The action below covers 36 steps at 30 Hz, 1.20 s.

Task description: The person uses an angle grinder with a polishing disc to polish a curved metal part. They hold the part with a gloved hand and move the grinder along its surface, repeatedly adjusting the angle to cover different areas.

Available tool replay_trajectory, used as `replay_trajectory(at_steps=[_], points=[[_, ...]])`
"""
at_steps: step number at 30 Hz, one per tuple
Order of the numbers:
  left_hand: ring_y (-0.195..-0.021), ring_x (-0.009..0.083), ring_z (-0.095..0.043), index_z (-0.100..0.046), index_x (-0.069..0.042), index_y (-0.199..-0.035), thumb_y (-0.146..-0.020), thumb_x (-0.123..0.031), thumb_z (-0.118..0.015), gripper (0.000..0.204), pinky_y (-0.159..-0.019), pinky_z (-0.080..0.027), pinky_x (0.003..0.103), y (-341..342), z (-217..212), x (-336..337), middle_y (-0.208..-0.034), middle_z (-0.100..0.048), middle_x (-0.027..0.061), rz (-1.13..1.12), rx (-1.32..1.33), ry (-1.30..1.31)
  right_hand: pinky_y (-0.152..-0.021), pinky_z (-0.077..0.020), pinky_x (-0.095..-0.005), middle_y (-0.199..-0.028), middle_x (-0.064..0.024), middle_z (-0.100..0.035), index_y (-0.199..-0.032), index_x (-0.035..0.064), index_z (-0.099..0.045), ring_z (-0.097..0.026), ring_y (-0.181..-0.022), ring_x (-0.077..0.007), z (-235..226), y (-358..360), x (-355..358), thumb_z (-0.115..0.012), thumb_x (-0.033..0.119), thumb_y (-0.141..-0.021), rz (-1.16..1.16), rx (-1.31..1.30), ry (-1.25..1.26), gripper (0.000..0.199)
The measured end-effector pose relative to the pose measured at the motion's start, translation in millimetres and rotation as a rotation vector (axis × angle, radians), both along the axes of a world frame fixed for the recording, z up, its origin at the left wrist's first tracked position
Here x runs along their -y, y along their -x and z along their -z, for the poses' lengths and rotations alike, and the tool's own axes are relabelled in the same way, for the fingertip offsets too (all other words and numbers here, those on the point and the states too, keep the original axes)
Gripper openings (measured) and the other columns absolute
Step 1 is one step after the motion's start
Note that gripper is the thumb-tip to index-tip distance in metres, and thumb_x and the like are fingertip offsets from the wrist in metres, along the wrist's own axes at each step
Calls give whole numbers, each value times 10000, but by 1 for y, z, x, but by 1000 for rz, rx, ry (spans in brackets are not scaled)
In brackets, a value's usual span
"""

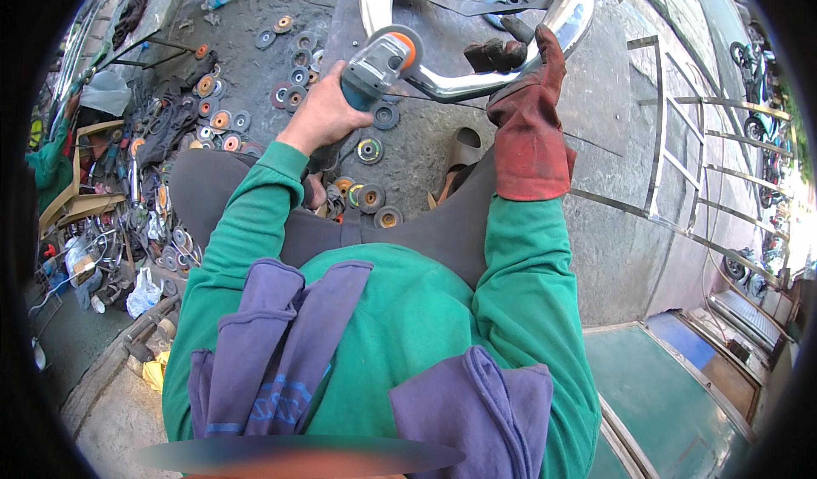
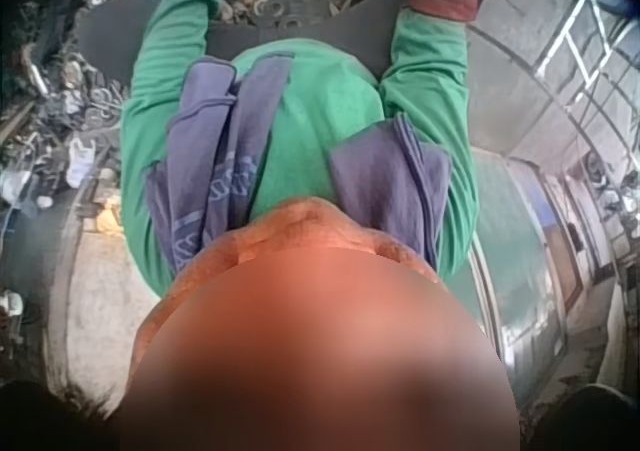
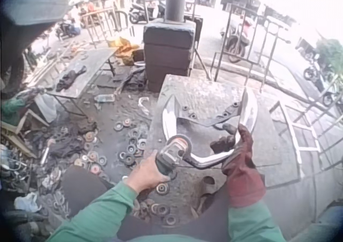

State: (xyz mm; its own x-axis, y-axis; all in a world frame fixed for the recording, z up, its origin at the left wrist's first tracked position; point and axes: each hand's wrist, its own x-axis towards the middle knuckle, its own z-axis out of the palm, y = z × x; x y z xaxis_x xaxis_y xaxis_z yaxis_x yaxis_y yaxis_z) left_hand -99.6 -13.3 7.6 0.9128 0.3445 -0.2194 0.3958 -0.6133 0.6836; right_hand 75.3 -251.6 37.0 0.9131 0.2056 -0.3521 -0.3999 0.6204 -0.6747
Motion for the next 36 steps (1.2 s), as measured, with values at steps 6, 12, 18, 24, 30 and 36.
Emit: replay_trajectory(at_steps=[6,12,18,24,30,36], points=[[-1186,450,-705,-526,40,-1379,-703,-258,-909,832,-1032,-564,467,-5,6,-13,-1213,-726,313,-33,-44,77,-833,-637,-607,-702,-33,-517,-1205,-86,-692,-603,-603,-251,2,-2,0,-655,392,-973,14,-5,18,533],[-1148,452,-716,-542,29,-1338,-692,-251,-913,796,-1008,-567,469,-2,4,-13,-1178,-734,302,-47,1,77,-818,-639,-605,-700,-34,-519,-1192,-86,-696,-591,-591,-247,0,-3,-1,-658,390,-970,18,-16,15,526],[-1180,445,-708,-490,57,-1454,-678,-249,-900,929,-1028,-562,458,9,14,-4,-1229,-714,320,49,-41,94,-819,-637,-612,-689,-36,-531,-1194,-93,-695,-606,-592,-260,3,-3,-1,-662,389,-973,32,-22,13,531],[-1213,432,-699,-476,46,-1473,-699,-271,-911,943,-1055,-558,446,-4,18,-23,-1258,-710,317,-107,-11,60,-815,-633,-604,-685,-43,-568,-1201,-97,-699,-616,-595,-260,2,-7,1,-660,375,-976,11,-33,14,524],[-1118,482,-717,-513,-3,-1380,-703,-256,-882,812,-996,-570,500,16,3,21,-1133,-735,314,55,-52,113,-784,-624,-586,-665,-53,-537,-1275,-122,-634,-590,-574,-257,5,-7,0,-602,368,-997,27,-22,45,565],[-1118,479,-717,-525,-5,-1331,-710,-261,-881,760,-983,-578,491,8,-2,8,-1124,-737,318,-56,-33,131,-789,-637,-581,-714,-46,-534,-1244,-109,-657,-599,-605,-263,5,-3,0,-645,379,-977,20,-2,24,557]])
